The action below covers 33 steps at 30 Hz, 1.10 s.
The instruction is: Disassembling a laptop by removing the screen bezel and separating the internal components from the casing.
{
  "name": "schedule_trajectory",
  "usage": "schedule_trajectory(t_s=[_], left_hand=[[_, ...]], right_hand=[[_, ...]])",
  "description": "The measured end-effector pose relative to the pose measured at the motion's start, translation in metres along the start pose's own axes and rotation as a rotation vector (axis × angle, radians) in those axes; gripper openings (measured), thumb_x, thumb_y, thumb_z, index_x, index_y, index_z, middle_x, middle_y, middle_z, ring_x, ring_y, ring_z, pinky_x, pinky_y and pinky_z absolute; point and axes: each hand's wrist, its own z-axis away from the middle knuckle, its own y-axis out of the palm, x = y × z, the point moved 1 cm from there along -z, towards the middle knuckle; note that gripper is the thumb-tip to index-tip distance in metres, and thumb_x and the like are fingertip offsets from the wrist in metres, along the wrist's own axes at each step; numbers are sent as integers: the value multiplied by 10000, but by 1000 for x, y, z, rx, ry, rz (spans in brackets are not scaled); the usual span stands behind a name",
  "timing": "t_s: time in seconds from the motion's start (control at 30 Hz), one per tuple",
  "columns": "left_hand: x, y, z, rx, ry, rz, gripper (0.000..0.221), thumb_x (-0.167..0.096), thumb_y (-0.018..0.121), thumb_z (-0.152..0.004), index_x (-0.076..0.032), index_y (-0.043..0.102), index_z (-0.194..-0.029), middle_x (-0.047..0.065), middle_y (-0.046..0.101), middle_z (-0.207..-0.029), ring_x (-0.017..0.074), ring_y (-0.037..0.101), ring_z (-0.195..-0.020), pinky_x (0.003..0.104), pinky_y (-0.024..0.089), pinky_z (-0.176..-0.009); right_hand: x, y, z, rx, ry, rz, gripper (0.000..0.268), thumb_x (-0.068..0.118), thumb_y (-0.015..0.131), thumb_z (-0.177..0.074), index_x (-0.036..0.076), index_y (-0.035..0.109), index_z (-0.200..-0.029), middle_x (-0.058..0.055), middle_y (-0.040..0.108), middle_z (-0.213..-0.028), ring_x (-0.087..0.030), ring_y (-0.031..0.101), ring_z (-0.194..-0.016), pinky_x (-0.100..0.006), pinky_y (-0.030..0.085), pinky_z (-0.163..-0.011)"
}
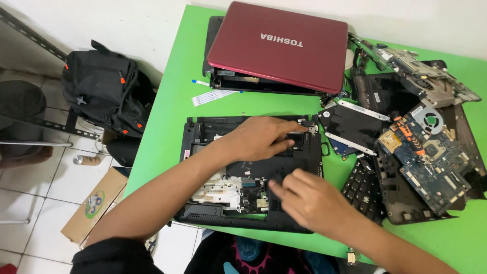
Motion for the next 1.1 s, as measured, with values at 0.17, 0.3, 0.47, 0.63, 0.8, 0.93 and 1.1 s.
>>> schedule_trajectory(t_s=[0.17,0.3,0.47,0.63,0.8,0.93,1.1], left_hand=[[1,-1,-1,28,-19,13,414,-254,539,-1022,-152,547,-1424,141,745,-1164,280,740,-751,456,583,-672],[2,0,-1,15,-2,-3,402,-250,547,-1021,-141,554,-1408,144,750,-1164,268,750,-743,444,597,-663],[2,-2,0,21,-10,20,416,-255,547,-1026,-154,549,-1429,88,746,-959,247,730,-740,430,565,-639],[2,0,6,-44,39,52,373,-218,556,-988,-153,564,-1355,107,636,-751,429,669,-779,563,540,-657],[5,3,5,-35,34,28,384,-226,565,-987,-165,561,-1366,102,646,-791,414,678,-827,557,551,-690],[0,-6,8,-21,48,31,400,-195,585,-965,-123,553,-1357,134,661,-848,409,681,-875,549,555,-723],[-6,-21,15,30,54,13,369,-270,623,-964,-77,607,-1279,99,667,-856,355,679,-866,502,560,-741]], right_hand=[[-30,-6,-2,-76,82,75,475,55,755,-825,175,669,-1276,-120,644,-965,-249,568,-861,-345,531,-686],[-34,0,1,-120,145,24,620,15,724,-856,203,564,-1425,-98,652,-999,-228,583,-856,-349,548,-711],[-15,1,-6,-18,-13,-167,407,25,743,-842,53,699,-1245,-97,699,-1015,-221,592,-869,-348,555,-774],[-40,-8,1,-181,90,-77,184,34,662,-879,49,757,-1036,-123,679,-935,-286,638,-864,-392,515,-737],[-30,-32,-15,-211,150,-170,264,175,718,-897,11,746,-1102,-162,631,-1170,-314,618,-961,-441,529,-830],[-31,-54,-13,-29,133,-173,328,211,544,-973,20,731,-1162,-226,561,-1384,-433,545,-1182,-525,484,-961],[-35,-49,-4,-6,132,-69,280,34,565,-933,26,722,-1166,-189,613,-1330,-402,578,-1195,-472,544,-908]])
